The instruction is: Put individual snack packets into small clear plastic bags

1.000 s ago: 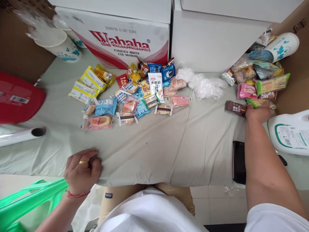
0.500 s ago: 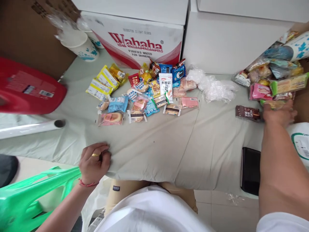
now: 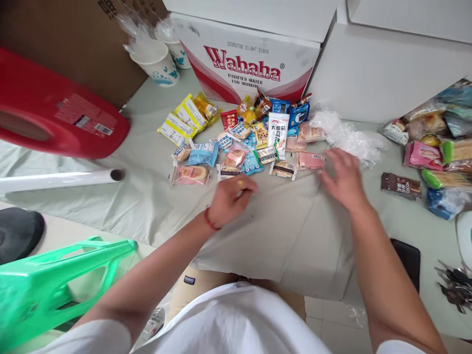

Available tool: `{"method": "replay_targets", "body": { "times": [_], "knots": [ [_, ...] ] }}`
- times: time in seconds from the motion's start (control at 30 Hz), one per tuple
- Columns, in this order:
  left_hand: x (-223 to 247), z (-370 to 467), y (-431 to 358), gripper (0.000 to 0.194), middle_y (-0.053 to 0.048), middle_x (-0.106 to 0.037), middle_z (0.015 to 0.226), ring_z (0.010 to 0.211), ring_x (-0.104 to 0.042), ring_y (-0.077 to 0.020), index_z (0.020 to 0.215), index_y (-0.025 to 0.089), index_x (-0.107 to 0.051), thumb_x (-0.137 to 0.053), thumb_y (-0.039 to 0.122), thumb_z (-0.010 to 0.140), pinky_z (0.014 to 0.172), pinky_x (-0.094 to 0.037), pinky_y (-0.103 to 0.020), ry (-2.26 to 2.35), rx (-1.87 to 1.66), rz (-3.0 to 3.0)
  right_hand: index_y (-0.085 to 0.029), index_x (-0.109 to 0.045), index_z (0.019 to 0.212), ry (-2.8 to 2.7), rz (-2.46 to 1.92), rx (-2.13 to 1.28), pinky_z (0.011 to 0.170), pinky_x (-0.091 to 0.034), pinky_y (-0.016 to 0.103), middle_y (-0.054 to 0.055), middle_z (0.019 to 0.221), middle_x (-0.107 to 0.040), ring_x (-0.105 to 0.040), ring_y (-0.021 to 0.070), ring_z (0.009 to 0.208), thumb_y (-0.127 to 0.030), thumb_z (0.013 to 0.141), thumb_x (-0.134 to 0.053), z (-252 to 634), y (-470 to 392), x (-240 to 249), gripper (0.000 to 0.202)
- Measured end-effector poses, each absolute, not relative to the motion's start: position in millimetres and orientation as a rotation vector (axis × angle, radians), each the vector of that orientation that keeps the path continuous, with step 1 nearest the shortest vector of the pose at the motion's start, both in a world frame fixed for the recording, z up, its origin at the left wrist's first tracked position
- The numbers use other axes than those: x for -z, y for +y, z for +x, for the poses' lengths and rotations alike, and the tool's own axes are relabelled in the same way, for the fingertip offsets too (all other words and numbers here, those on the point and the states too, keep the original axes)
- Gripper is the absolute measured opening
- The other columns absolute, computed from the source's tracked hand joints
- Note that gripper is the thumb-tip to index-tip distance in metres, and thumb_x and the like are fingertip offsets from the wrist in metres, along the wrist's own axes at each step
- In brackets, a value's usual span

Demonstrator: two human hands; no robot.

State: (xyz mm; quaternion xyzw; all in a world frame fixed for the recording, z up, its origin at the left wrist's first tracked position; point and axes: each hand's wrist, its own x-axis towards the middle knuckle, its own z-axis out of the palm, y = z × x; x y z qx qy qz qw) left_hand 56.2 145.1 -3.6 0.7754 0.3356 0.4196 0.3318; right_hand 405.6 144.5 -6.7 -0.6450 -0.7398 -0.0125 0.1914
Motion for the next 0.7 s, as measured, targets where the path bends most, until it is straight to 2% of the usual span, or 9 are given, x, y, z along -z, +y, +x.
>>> {"method": "replay_targets", "body": {
  "times": [0.07,0.2,0.33,0.4,0.47,0.5,0.57,0.6,0.7],
  "knots": [
    [16,89,165,0.025,-0.005,-0.073,0.087,0.081,-0.068,-0.0149,0.083,0.017,-0.068,-0.047,0.004,0.085,0.078,-0.053,-0.027,0.767,-0.971,1.967,-0.016,-0.06,0.144,-2.215,-1.795,-0.028,0.117,-0.041,0.054,0.017,0.149,-0.057,-0.05,0.0345,0.137,-0.043,0.096,-0.057,382,155,17,0.055],
    [40,111,188,0.022,-0.005,-0.071,0.089,0.079,-0.063,-0.0158,0.083,0.017,-0.069,-0.05,0.005,0.081,0.078,-0.05,-0.029,0.817,-0.824,1.847,-0.019,-0.066,0.137,-2.101,-1.863,-0.057,0.11,-0.045,0.056,0.017,0.137,-0.064,-0.055,0.0353,0.128,-0.041,0.099,-0.052,365,146,23,0.046],
    [48,99,198,0.014,-0.004,-0.069,0.085,0.078,-0.06,-0.0148,0.088,0.016,-0.071,-0.058,0.017,0.084,0.076,-0.047,-0.028,0.734,-0.837,1.44,-0.025,-0.072,0.122,-1.881,-1.812,-0.254,0.102,-0.052,0.045,0.011,0.125,-0.071,-0.064,0.0278,0.117,-0.047,0.097,-0.058,375,123,11,0.037],
    [46,94,203,0.012,-0.003,-0.068,0.083,0.078,-0.06,-0.0146,0.088,0.016,-0.07,-0.064,0.025,0.083,0.075,-0.047,-0.028,0.643,-0.834,1.178,-0.022,-0.072,0.116,-1.518,-1.964,-0.069,0.09,-0.055,0.04,0.01,0.113,-0.073,-0.069,0.024,0.1,-0.043,0.096,-0.057,389,125,5,0.033],
    [44,92,206,0.017,-0.003,-0.068,0.083,0.079,-0.061,-0.0146,0.089,0.016,-0.071,-0.071,0.031,0.08,0.075,-0.047,-0.028,0.567,-0.834,1.015,-0.014,-0.068,0.122,-1.18,-2.091,0.203,0.084,-0.054,0.038,0.016,0.118,-0.069,-0.066,0.0223,0.088,-0.039,0.088,-0.064,407,139,2,0.042],
    [43,91,207,0.02,-0.003,-0.068,0.083,0.079,-0.06,-0.0144,0.089,0.016,-0.071,-0.075,0.032,0.078,0.075,-0.047,-0.028,0.547,-0.835,0.983,-0.011,-0.064,0.13,-1.09,-2.136,0.286,0.083,-0.053,0.038,0.021,0.126,-0.065,-0.064,0.0215,0.084,-0.037,0.082,-0.071,415,148,2,0.055],
    [42,91,207,0.024,-0.004,-0.069,0.084,0.079,-0.06,-0.0142,0.089,0.016,-0.073,-0.08,0.034,0.076,0.076,-0.046,-0.028,0.528,-0.837,0.959,-0.008,-0.055,0.141,-1.091,-2.244,0.303,0.084,-0.05,0.039,0.026,0.135,-0.058,-0.062,0.0215,0.083,-0.034,0.073,-0.08,428,166,3,0.077],
    [41,91,207,0.025,-0.004,-0.069,0.085,0.079,-0.06,-0.0143,0.089,0.016,-0.073,-0.081,0.034,0.075,0.076,-0.046,-0.028,0.523,-0.838,0.95,-0.01,-0.056,0.141,-1.148,-2.303,0.279,0.085,-0.049,0.039,0.026,0.133,-0.06,-0.061,0.0227,0.084,-0.033,0.072,-0.081,432,174,4,0.077],
    [41,90,206,0.027,-0.004,-0.07,0.087,0.08,-0.06,-0.0147,0.09,0.016,-0.073,-0.084,0.036,0.074,0.077,-0.046,-0.029,0.506,-0.85,0.909,-0.012,-0.069,0.126,-1.267,-2.358,0.348,0.088,-0.046,0.04,0.02,0.111,-0.07,-0.061,0.0269,0.091,-0.031,0.084,-0.068,440,182,5,0.046]
  ]
}}
